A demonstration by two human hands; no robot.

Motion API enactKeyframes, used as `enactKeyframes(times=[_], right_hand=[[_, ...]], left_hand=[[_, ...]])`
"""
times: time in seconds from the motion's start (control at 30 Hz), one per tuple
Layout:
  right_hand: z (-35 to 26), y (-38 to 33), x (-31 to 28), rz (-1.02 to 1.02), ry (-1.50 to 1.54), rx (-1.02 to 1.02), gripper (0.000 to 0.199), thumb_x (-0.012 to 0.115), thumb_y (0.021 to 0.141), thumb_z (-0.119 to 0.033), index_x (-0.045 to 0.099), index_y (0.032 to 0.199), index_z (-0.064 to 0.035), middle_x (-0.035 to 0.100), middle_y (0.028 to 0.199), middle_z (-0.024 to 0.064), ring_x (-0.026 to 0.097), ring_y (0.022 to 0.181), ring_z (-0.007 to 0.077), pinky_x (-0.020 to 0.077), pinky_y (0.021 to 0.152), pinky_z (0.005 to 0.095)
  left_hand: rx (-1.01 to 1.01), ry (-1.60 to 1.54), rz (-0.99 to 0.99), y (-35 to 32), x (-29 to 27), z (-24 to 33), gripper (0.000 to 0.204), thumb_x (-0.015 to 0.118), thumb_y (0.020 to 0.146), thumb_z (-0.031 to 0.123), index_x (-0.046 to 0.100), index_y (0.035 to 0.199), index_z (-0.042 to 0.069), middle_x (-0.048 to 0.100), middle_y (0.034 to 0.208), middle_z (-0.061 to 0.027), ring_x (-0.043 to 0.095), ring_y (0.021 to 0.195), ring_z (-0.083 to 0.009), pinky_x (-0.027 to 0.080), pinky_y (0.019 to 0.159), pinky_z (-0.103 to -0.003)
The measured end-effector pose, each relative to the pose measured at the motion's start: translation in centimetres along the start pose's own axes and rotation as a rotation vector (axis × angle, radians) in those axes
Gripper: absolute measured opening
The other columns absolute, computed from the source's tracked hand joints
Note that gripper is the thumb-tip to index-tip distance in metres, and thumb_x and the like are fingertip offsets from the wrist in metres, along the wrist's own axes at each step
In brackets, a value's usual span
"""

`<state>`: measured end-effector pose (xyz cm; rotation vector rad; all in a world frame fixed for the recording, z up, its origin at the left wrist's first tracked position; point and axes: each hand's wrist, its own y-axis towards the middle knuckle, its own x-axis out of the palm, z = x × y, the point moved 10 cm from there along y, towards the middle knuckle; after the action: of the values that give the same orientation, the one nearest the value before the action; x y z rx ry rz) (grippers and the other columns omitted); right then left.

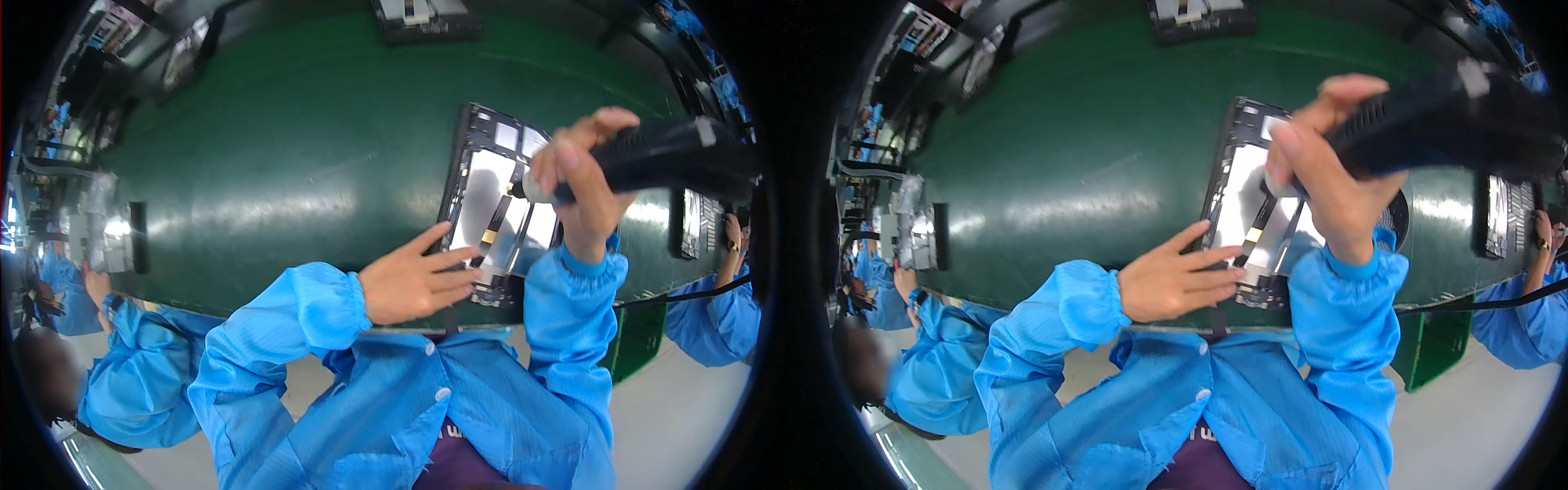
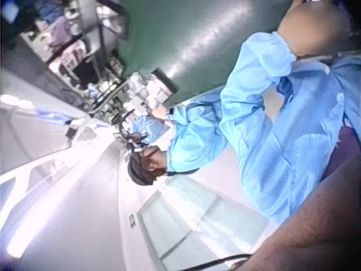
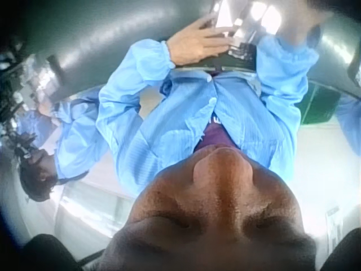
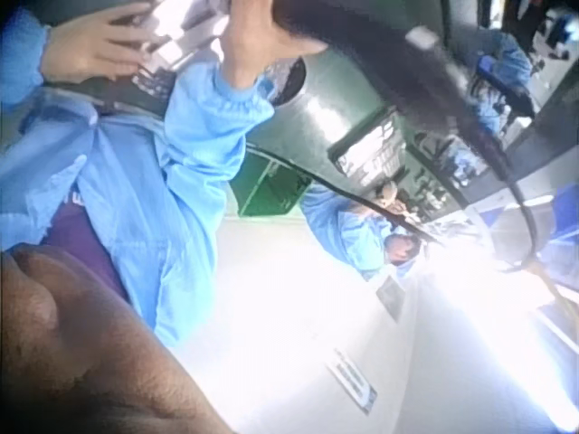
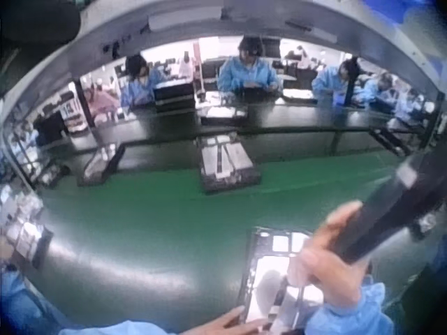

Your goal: Assembling tablet components on a production line, including installing internal parts and securing them with an electric screwdriver.

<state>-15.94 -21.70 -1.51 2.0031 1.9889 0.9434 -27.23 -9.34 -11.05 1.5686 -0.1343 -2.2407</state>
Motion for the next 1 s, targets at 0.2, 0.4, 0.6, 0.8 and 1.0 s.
enactKeyframes(times=[0.2,0.4,0.6,0.8,1.0], right_hand=[[1.1,-2.6,0.1,-0.036,-0.029,0.048,0.044,0.065,0.074,0.007,0.04,0.109,-0.0012,0.056,0.061,0.0085,0.055,0.052,0.0127,0.0444,0.05,0.0238],[3.2,-3.9,1.4,-0.097,0.005,0.186,0.043,0.063,0.073,0.011,0.036,0.105,-0.0014,0.054,0.06,0.0085,0.055,0.053,0.0142,0.0458,0.049,0.0254],[7.8,-5.2,0.4,-0.044,0.003,0.264,0.018,0.073,0.07,-0.005,0.056,0.076,-0.0042,0.038,0.046,-0.0055,0.032,0.044,0.0027,0.026,0.042,0.0221],[5.5,-4.2,0.1,-0.083,-0.098,0.099,0.03,0.074,0.069,-0.005,0.054,0.091,-0.001,0.045,0.051,-0.0034,0.038,0.045,0.0027,0.0282,0.042,0.0218],[6.7,-3.8,-1.7,0.003,-0.055,0.285,0.028,0.076,0.066,-0.007,0.054,0.083,-0.0026,0.047,0.05,-0.0019,0.04,0.046,0.0022,0.0295,0.041,0.0212]], left_hand=[[0.023,0.063,-0.061,0.7,-2.8,-8.6,0.039,0.061,0.068,0.004,0.062,0.107,0.009,0.053,0.125,-0.0104,0.042,0.125,-0.0282,0.039,0.098,-0.045],[0.077,0.264,0.19,10.0,-3.2,-13.2,0.024,0.062,0.076,0.013,0.061,0.1,0.009,0.056,0.115,-0.008,0.049,0.114,-0.0264,0.047,0.084,-0.037],[-0.337,0.467,0.363,18.1,-2.4,-22.2,0.024,0.061,0.076,0.013,0.062,0.099,0.008,0.056,0.116,-0.0098,0.051,0.111,-0.0275,0.051,0.079,-0.036],[-0.634,0.379,0.129,18.1,-1.1,-31.8,0.04,0.036,0.088,0.017,0.047,0.125,0.006,0.041,0.134,-0.0171,0.042,0.122,-0.0318,0.036,0.101,-0.038],[-0.431,0.447,-0.031,14.5,-7.0,-26.3,0.04,0.061,0.076,0.022,0.06,0.112,0.005,0.053,0.121,-0.02,0.05,0.111,-0.0357,0.042,0.094,-0.04]])
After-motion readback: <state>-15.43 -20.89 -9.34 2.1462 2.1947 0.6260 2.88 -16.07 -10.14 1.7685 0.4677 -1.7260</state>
